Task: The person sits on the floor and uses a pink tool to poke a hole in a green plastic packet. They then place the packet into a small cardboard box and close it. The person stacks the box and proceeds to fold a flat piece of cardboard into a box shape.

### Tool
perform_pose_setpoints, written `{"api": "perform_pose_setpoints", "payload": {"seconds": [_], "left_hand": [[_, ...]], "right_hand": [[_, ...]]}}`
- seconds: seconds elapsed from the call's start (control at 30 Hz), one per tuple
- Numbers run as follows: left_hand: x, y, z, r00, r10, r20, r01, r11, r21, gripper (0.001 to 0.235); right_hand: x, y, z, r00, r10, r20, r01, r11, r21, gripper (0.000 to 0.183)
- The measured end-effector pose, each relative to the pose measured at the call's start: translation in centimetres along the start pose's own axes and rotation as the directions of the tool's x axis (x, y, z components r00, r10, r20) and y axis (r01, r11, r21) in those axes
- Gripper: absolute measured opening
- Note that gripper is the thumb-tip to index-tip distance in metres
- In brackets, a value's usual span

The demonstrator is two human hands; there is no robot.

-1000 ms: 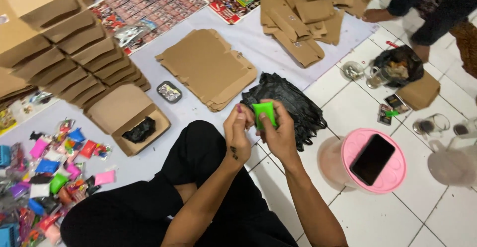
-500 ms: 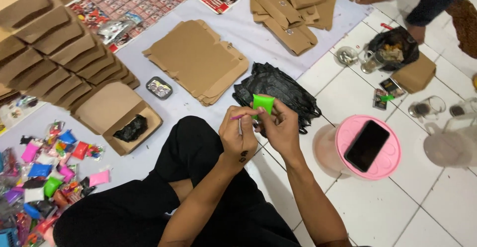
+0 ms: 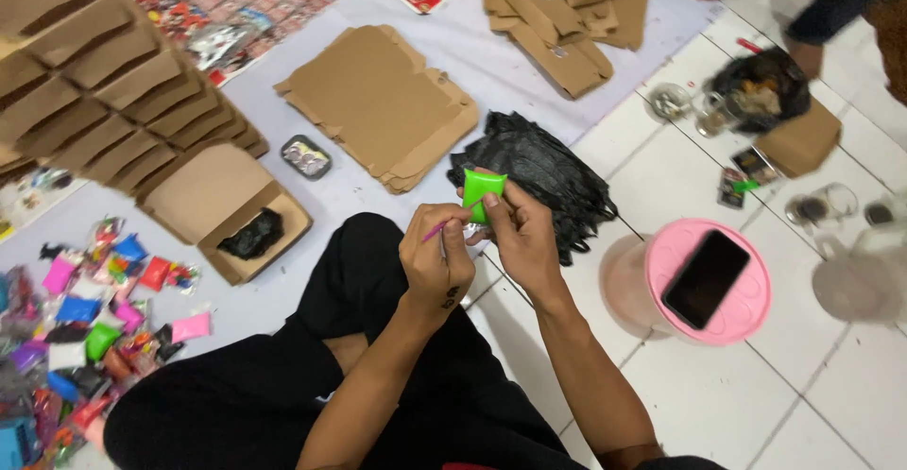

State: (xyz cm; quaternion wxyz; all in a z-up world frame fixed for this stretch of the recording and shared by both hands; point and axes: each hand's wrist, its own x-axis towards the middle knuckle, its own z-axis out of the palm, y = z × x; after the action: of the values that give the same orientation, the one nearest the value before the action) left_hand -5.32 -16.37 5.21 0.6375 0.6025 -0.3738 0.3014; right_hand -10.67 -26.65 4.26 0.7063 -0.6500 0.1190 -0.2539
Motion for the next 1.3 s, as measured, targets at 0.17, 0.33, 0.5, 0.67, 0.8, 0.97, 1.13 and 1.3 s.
{"api": "perform_pose_setpoints", "payload": {"seconds": [0.17,0.33,0.5,0.67,0.8,0.97,1.13,1.3], "left_hand": [[0.3,-0.7,-3.3,0.999,0.013,-0.051,-0.008,0.994,0.11,0.025],[0.7,-1.3,-7.6,0.993,-0.017,-0.119,0.044,0.973,0.226,0.017],[0.7,-1.3,-11.5,0.985,-0.022,-0.172,0.075,0.949,0.305,0.012],[-0.1,-1.8,-14.2,0.98,-0.015,-0.197,0.087,0.928,0.362,0.01],[-0.1,-1.6,-15.7,0.979,-0.013,-0.204,0.093,0.917,0.388,0.013],[0.0,-1.5,-16.9,0.971,-0.051,-0.235,0.131,0.931,0.341,0.014],[0.2,-1.5,-17.2,0.973,-0.008,-0.231,0.101,0.913,0.394,0.014],[-0.1,-1.6,-16.7,0.974,-0.022,-0.227,0.128,0.876,0.465,0.015]], "right_hand": [[0.2,0.1,3.7,0.991,-0.023,0.13,0.036,0.994,-0.101,0.033],[0.5,1.1,7.6,0.969,-0.016,0.248,0.047,0.991,-0.122,0.034],[0.2,1.6,10.9,0.949,-0.016,0.316,0.01,1.0,0.02,0.038],[-0.4,1.4,13.9,0.928,-0.088,0.363,0.129,0.988,-0.09,0.036],[-1.2,0.4,15.9,0.926,-0.134,0.354,0.197,0.97,-0.146,0.035],[-1.5,0.1,17.4,0.936,-0.113,0.335,0.156,0.982,-0.105,0.036],[-1.9,-0.4,17.9,0.925,-0.129,0.358,0.179,0.978,-0.11,0.037],[-2.0,0.0,17.7,0.925,-0.167,0.342,0.233,0.959,-0.161,0.035]]}}
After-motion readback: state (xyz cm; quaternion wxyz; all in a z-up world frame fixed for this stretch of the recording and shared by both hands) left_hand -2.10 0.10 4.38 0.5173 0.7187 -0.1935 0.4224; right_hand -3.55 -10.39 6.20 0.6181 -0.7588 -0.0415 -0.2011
